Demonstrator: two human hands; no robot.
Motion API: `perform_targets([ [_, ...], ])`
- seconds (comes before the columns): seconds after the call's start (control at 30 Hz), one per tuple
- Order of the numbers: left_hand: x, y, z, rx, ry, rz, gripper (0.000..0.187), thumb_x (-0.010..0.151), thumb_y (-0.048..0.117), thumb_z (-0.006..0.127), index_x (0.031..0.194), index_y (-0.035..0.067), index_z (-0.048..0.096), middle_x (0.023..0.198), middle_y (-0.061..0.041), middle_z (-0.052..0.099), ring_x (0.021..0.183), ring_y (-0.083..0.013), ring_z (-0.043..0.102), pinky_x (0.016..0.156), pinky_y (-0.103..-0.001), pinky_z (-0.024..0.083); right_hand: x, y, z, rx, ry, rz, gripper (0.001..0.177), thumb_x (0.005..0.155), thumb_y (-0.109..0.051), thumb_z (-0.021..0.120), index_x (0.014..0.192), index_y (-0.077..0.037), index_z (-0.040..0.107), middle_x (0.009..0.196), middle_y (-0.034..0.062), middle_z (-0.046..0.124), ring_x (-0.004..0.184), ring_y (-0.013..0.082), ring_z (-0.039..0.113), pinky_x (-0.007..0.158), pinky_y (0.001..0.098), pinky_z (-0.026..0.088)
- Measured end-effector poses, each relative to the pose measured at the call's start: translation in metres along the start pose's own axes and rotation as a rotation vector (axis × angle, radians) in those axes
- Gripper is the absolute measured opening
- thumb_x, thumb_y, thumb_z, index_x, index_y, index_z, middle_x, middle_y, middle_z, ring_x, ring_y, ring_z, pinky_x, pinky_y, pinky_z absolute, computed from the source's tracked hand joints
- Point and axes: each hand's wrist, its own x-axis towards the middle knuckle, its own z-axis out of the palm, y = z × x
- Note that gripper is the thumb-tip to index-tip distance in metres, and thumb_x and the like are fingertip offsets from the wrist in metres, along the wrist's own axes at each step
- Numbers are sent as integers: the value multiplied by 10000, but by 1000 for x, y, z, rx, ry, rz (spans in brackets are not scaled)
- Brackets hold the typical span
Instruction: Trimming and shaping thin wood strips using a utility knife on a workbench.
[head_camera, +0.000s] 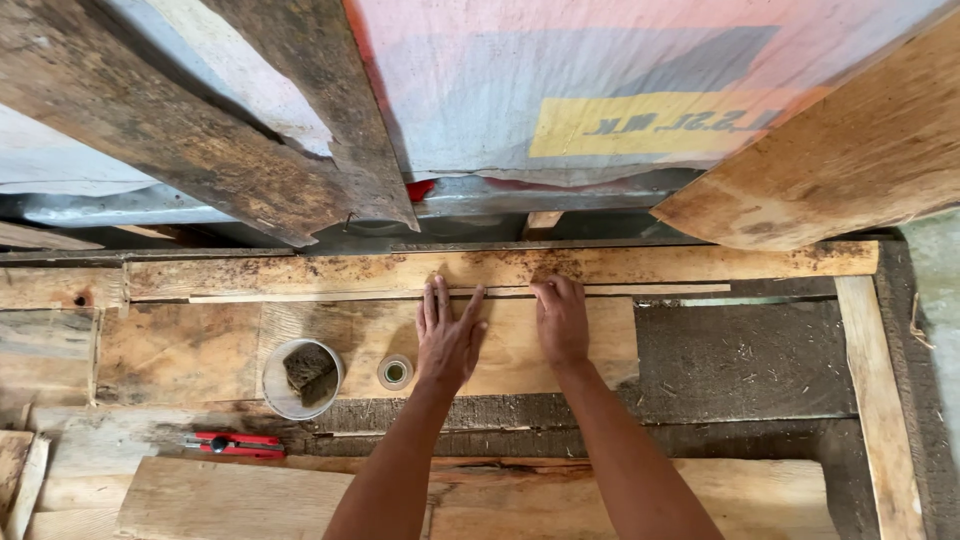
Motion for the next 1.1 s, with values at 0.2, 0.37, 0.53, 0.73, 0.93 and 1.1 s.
perform_targets([
  [0.2, -3, 1, -5, 16, -16, 35, 592, 1065, 544, 373, 1629, 409, 255, 1679, -327, -23, 1530, -552, 27, 1225, -640, 132, -20, 0, 7, 70, 49, -53, 323, 982, -92, 644, 1290, -11, 698, 1267, 164, 616, 1240, 345, 562, 1064, 426, 525],
  [0.37, -4, -1, 4, 1, 81, 73, 587, 1063, 542, 396, 1621, 399, 286, 1680, -327, 15, 1540, -541, 47, 1223, -639, 142, -38, -5, 0, -38, 30, -100, 426, 1020, -188, 588, 1417, -35, 605, 1436, 191, 552, 1404, 372, 474, 1193, 501, 385],
  [0.53, -6, 0, 0, 21, 103, 83, 585, 1066, 526, 415, 1623, 393, 295, 1675, -330, 21, 1535, -543, 53, 1224, -638, 147, -53, -7, 1, -116, -1, -78, 575, 1038, -260, 546, 1576, -86, 441, 1627, 180, 392, 1546, 377, 318, 1284, 550, 222],
  [0.73, -5, 3, -3, 7, 104, 72, 599, 1054, 517, 446, 1620, 391, 297, 1680, -319, 18, 1545, -536, 52, 1221, -639, 147, -44, -7, 0, -149, -78, 55, 750, 1007, -392, 564, 1640, -118, 270, 1690, 205, 210, 1563, 428, 173, 1249, 588, 169],
  [0.93, 0, 2, -1, 35, -81, -1, 643, 1041, 542, 445, 1629, 407, 222, 1676, -320, -34, 1530, -538, 13, 1222, -647, 123, -48, -2, 9, -255, -136, 75, 733, 1011, -455, 543, 1628, -171, 269, 1692, 195, 181, 1556, 435, 140, 1236, 594, 154],
  [1.1, -1, 0, 2, 49, 16, 49, 639, 1040, 532, 454, 1625, 388, 240, 1668, -327, -14, 1531, -548, 44, 1216, -660, 150, -45, -4, 6, -207, -126, 82, 725, 1005, -455, 549, 1621, -169, 299, 1680, 192, 209, 1556, 420, 156, 1247, 588, 145],
])
